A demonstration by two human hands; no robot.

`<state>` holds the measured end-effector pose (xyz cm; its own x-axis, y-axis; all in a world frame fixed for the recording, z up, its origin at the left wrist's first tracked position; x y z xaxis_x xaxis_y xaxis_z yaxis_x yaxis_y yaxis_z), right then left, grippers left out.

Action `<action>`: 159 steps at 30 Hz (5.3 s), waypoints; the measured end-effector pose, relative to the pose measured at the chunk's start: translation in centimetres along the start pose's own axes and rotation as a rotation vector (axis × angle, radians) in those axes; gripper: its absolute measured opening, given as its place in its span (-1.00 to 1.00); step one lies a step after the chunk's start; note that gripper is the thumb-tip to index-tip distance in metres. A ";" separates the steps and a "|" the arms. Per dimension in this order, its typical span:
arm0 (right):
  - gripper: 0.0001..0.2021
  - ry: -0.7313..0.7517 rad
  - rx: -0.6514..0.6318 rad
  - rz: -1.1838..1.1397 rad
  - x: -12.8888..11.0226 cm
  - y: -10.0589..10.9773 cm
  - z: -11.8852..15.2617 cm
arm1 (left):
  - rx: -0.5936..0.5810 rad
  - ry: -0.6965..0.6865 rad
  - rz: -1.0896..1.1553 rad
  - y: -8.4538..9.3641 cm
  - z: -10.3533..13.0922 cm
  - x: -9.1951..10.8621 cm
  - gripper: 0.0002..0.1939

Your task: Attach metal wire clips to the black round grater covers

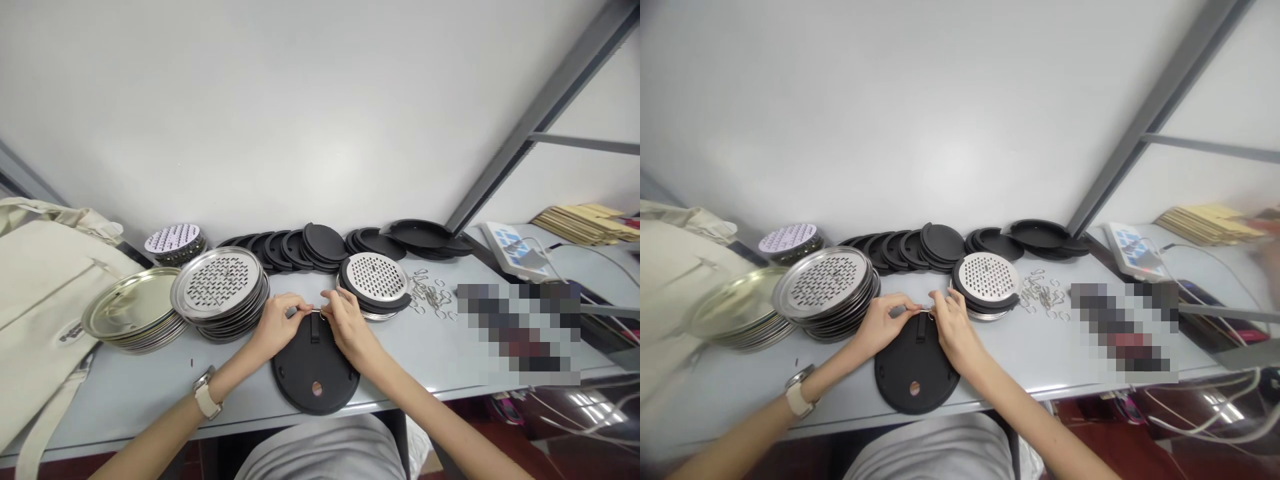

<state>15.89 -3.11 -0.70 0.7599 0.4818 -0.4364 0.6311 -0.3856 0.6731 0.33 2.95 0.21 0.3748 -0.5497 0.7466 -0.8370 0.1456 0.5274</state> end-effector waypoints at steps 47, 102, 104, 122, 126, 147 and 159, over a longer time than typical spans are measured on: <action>-0.71 0.031 -0.022 -0.019 0.0 0.0 -0.2 | -0.609 0.295 -0.119 -0.2 -5.2 0.4 -0.77; -0.75 0.021 -0.017 -0.086 0.3 0.5 -0.2 | -0.478 0.373 0.244 -0.2 -2.1 0.0 -0.73; -0.75 -0.004 -0.004 -0.102 0.4 0.4 -0.1 | -0.469 0.375 0.231 -0.2 -1.9 0.1 -0.75; -0.88 -0.021 -0.022 -0.132 -0.4 0.5 0.0 | -0.395 0.304 0.006 1.5 -0.6 1.4 -0.83; -0.86 -0.010 -0.028 -0.109 -0.3 0.3 0.2 | -0.342 0.267 -0.043 1.6 -0.8 2.0 -0.85; -0.81 0.009 -0.004 -0.191 -0.3 0.5 0.3 | -0.313 0.026 -0.136 2.0 -0.1 3.4 -0.81; -0.80 0.009 -0.049 -0.191 -0.6 0.8 0.3 | -0.270 -0.073 -0.184 1.5 0.9 2.8 -0.80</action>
<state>15.99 -3.90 -0.07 0.6257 0.5493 -0.5538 0.7551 -0.2484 0.6067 -0.22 0.91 2.70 0.4719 -0.6432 0.6030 -0.6184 0.2460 0.7463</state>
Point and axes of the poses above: each hand's wrist, its own z-axis away from the middle knuckle, its own y-axis out of the back of the hand, x = y × z, the point moved 3 cm from there along -z, towards the middle knuckle, and after that the axes turned 7 degrees about x, right-handed, at the moved point
